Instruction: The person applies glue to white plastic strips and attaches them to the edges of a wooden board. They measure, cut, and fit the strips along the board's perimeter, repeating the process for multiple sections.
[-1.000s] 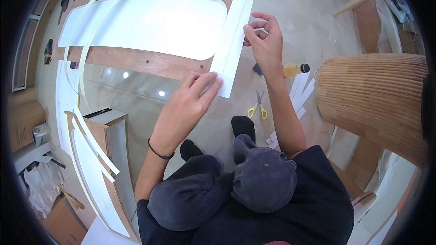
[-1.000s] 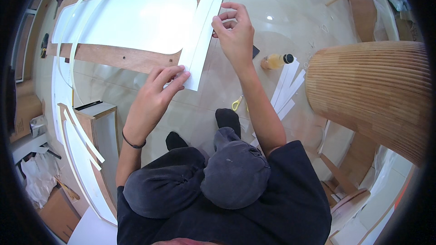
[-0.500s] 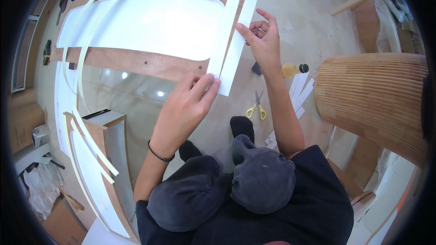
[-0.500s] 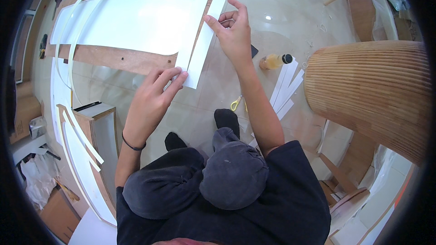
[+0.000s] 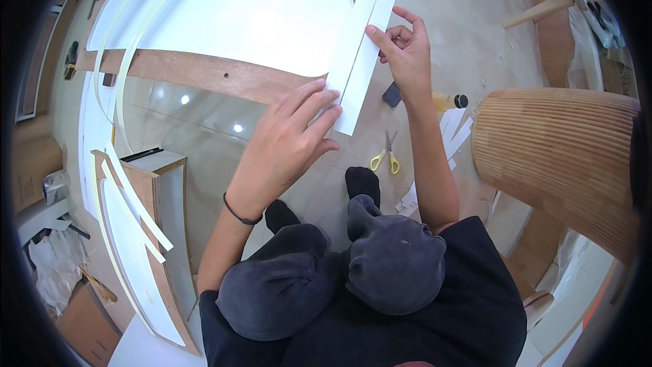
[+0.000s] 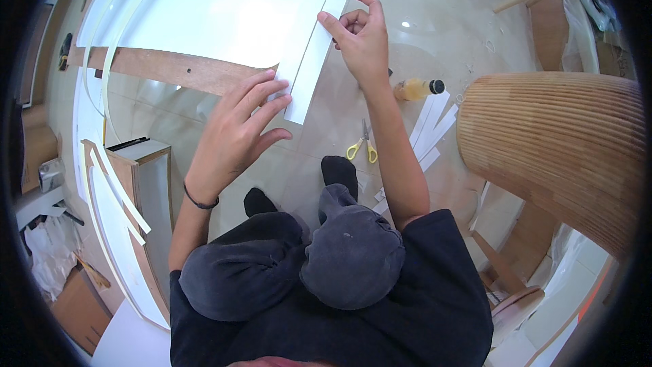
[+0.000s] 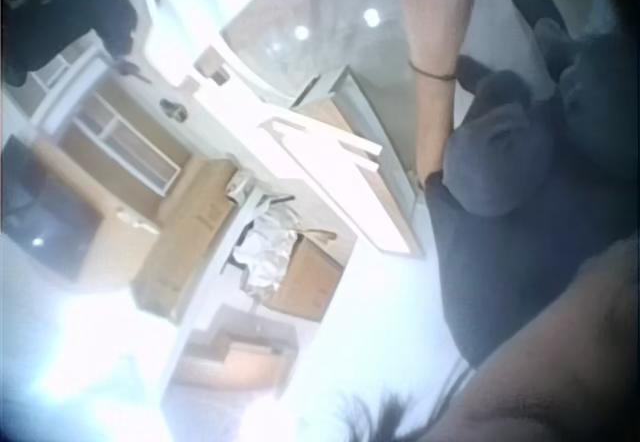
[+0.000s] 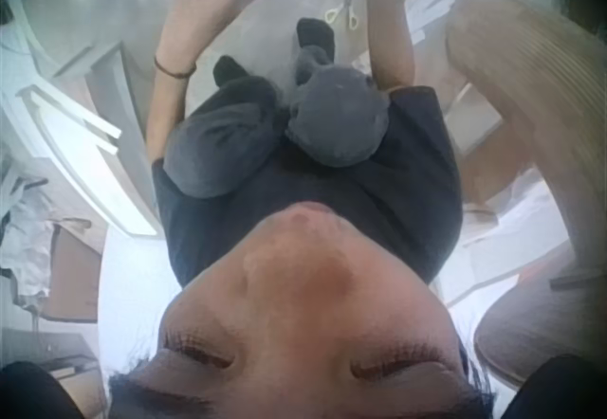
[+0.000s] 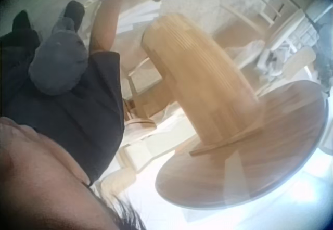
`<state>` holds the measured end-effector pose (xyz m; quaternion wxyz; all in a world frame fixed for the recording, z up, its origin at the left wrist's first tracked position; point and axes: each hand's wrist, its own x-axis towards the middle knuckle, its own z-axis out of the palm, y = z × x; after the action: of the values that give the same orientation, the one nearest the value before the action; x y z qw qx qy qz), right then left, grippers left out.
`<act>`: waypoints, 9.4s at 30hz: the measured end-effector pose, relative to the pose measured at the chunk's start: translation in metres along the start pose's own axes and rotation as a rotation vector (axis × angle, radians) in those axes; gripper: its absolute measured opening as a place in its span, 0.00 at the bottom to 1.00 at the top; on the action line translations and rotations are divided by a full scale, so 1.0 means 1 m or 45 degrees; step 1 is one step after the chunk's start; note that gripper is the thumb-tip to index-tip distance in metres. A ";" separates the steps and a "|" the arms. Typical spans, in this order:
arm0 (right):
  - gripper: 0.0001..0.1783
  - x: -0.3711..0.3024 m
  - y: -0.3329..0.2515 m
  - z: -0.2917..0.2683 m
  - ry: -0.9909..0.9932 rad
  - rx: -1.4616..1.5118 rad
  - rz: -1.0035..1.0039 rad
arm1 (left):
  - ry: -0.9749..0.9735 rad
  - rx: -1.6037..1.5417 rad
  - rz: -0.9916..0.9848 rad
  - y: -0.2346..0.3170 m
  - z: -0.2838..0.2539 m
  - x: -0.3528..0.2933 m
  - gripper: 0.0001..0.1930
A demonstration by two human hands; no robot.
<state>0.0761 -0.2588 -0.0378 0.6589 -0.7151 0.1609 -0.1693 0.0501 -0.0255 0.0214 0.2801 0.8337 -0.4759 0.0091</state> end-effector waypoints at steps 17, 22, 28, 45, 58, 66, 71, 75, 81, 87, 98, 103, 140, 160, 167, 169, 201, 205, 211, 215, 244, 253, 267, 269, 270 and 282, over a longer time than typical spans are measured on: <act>0.37 0.003 0.005 0.003 -0.016 0.049 -0.004 | 0.151 -0.008 0.035 -0.013 0.020 0.003 0.16; 0.38 0.005 0.004 0.005 -0.003 0.103 0.038 | 0.160 0.021 0.084 -0.012 0.018 0.007 0.15; 0.32 -0.009 0.005 -0.003 0.028 0.163 -0.068 | 0.104 0.050 0.080 -0.007 0.013 0.010 0.15; 0.51 0.007 0.164 -0.262 -0.367 -0.227 1.643 | 0.046 0.098 0.051 0.000 0.010 0.012 0.16; 0.24 0.043 0.001 -0.177 -0.064 0.114 0.311 | 0.150 0.021 0.061 -0.005 0.013 0.006 0.12; 0.23 0.076 -0.149 -0.108 0.055 -0.088 -0.376 | 0.128 -0.148 -0.016 0.002 0.013 0.002 0.11; 0.26 0.065 -0.090 -0.071 -0.055 0.689 0.184 | 0.107 -0.198 -0.008 -0.005 0.012 0.003 0.11; 0.30 0.058 -0.051 -0.057 0.052 0.838 0.255 | 0.077 -0.219 -0.003 -0.011 0.014 0.003 0.11; 0.30 0.069 -0.046 -0.052 -0.027 0.838 0.281 | 0.173 -0.193 0.066 -0.011 0.016 0.005 0.13; 0.29 0.078 -0.035 -0.042 -0.039 0.831 0.279 | 0.135 -0.120 0.063 -0.008 0.012 0.006 0.14; 0.25 0.092 -0.033 -0.064 -0.092 0.803 0.302 | 0.032 0.040 0.034 -0.002 0.012 0.008 0.16; 0.24 0.105 -0.074 -0.078 0.083 0.303 -0.302 | -0.007 0.077 0.029 -0.002 0.011 0.008 0.16; 0.25 0.157 -0.127 -0.078 0.084 -0.538 -0.493 | 0.073 0.079 -0.016 0.001 0.015 0.004 0.10; 0.22 0.106 -0.115 -0.031 0.247 -1.047 -1.368 | 0.067 0.093 -0.014 0.000 0.015 0.005 0.15; 0.22 0.095 -0.117 -0.028 0.107 -0.936 -1.113 | 0.057 0.122 -0.009 -0.001 0.015 0.006 0.14; 0.22 0.102 -0.115 -0.019 0.261 -1.022 -1.183 | 0.045 0.136 -0.007 -0.001 0.015 0.006 0.14; 0.25 0.098 -0.110 -0.030 0.019 -0.802 -1.132 | 0.063 0.123 -0.015 -0.001 0.013 0.006 0.14; 0.25 0.099 -0.109 -0.035 0.112 -0.824 -1.018 | 0.034 0.113 -0.019 -0.001 0.014 0.007 0.13; 0.26 0.108 -0.106 -0.043 0.355 -1.218 -1.326 | 0.227 0.088 0.068 -0.003 0.016 0.008 0.06; 0.25 0.108 -0.104 -0.046 0.152 -0.857 -1.173 | 0.248 0.066 0.066 -0.002 0.016 0.008 0.06; 0.26 0.132 -0.115 -0.010 0.475 -1.175 -0.949 | 0.011 0.116 0.004 0.001 0.008 0.010 0.15; 0.29 0.119 -0.121 -0.016 0.261 -1.102 -1.018 | 0.002 0.117 0.007 0.000 0.008 0.009 0.16; 0.33 0.117 -0.128 -0.016 0.245 -0.960 -1.089 | -0.029 0.062 0.024 -0.001 0.006 0.010 0.18; 0.33 0.119 -0.126 -0.012 0.195 -0.974 -1.077 | -0.015 0.088 0.041 -0.001 0.008 0.008 0.17; 0.31 0.119 -0.125 -0.009 0.212 -1.026 -1.012 | 0.013 0.101 0.049 -0.001 0.009 0.008 0.17; 0.31 0.045 -0.121 -0.006 -0.163 -0.748 -1.000 | -0.005 0.100 0.022 -0.002 0.006 0.009 0.17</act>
<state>0.1145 -0.2752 0.0851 0.3245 -0.8861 -0.1204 -0.3081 0.0548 -0.0345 0.0175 0.2462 0.8398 -0.4830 0.0284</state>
